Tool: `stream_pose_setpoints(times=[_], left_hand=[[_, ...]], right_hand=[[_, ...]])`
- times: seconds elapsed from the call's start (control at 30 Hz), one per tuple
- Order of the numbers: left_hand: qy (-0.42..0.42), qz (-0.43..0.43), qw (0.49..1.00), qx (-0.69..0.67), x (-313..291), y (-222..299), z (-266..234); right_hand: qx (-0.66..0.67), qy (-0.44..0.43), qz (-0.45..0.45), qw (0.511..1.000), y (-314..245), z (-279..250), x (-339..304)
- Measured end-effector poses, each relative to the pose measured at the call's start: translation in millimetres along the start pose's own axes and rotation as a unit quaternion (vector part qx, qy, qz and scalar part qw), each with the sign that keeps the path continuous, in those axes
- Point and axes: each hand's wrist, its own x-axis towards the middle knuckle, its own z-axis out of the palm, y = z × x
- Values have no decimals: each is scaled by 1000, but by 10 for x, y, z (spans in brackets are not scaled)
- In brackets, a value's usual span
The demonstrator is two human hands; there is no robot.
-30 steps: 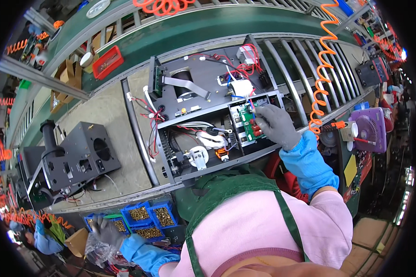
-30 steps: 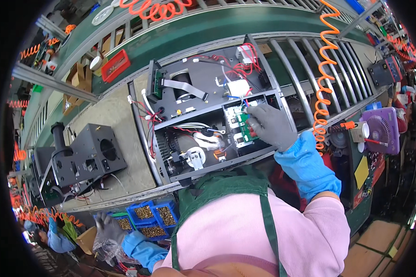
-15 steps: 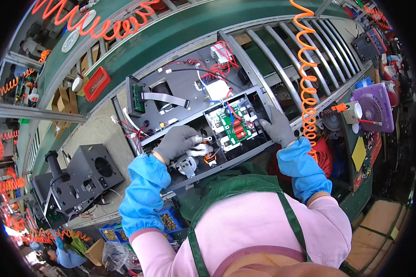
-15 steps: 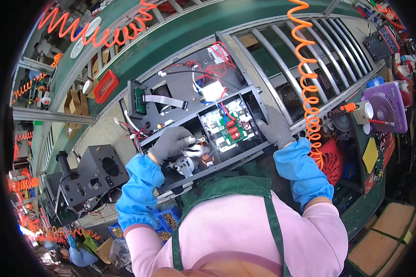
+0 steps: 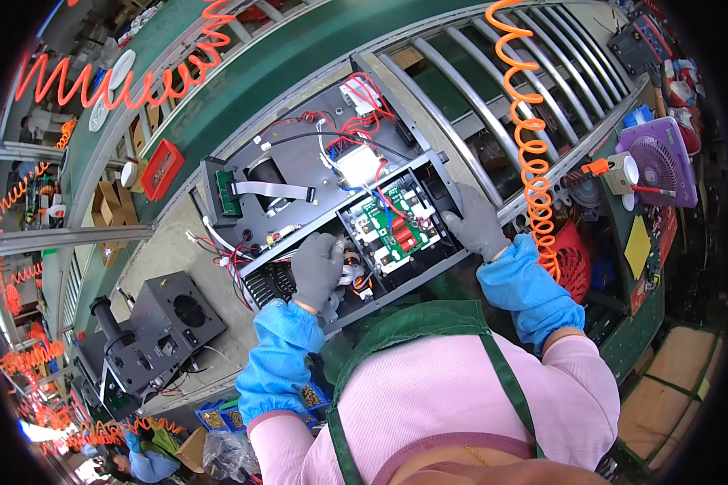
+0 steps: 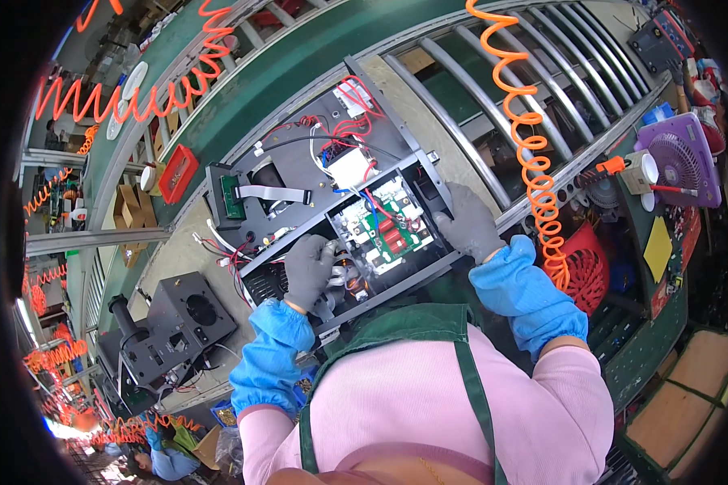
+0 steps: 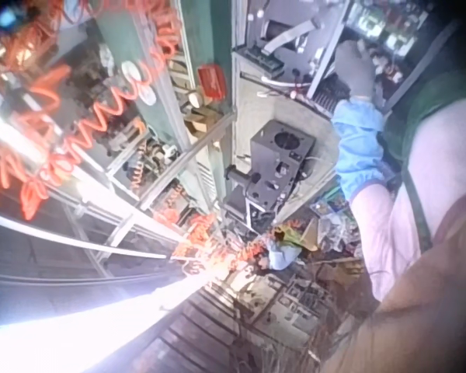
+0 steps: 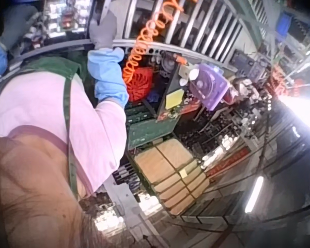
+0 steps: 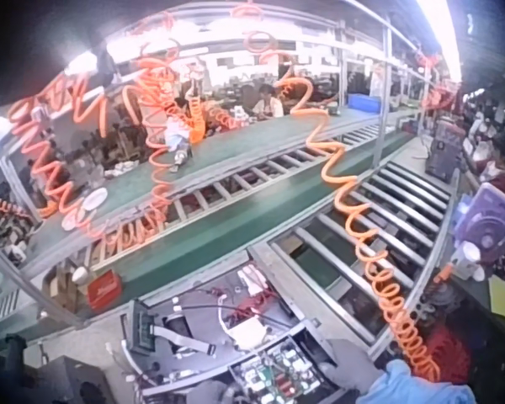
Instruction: Assemble electronic components and wire a PCB into a metal chassis on a production line.
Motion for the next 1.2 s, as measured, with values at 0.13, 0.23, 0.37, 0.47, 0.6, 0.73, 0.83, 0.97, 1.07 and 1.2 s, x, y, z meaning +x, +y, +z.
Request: stream_pose_setpoints(times=[0.13,0.23,0.37,0.47,0.6,0.73,0.83,0.97,1.07,1.2], left_hand=[[-4,36,999,22,-6,11,-15],[-12,59,997,43,17,9,-14],[-38,92,992,71,84,36,8],[-61,83,992,77,127,59,52],[-53,104,991,69,142,39,66],[-38,114,990,75,159,36,89],[-1,80,995,65,90,68,104],[-11,52,994,93,60,211,59],[-9,37,996,85,25,240,60],[17,-94,983,-155,-26,404,-78]], right_hand=[[5,-8,3,1000,24,28,13],[0,-6,4,1000,31,32,17],[-1,-7,12,1000,35,55,-3],[4,-1,5,1000,26,49,25],[1,5,22,1000,-7,26,-15],[54,104,-6,993,74,65,-52],[-107,304,-138,936,-153,-10,-478],[116,84,-101,984,345,61,-1060],[297,-42,329,895,1353,384,-1172],[405,67,548,729,3167,879,-1361]])
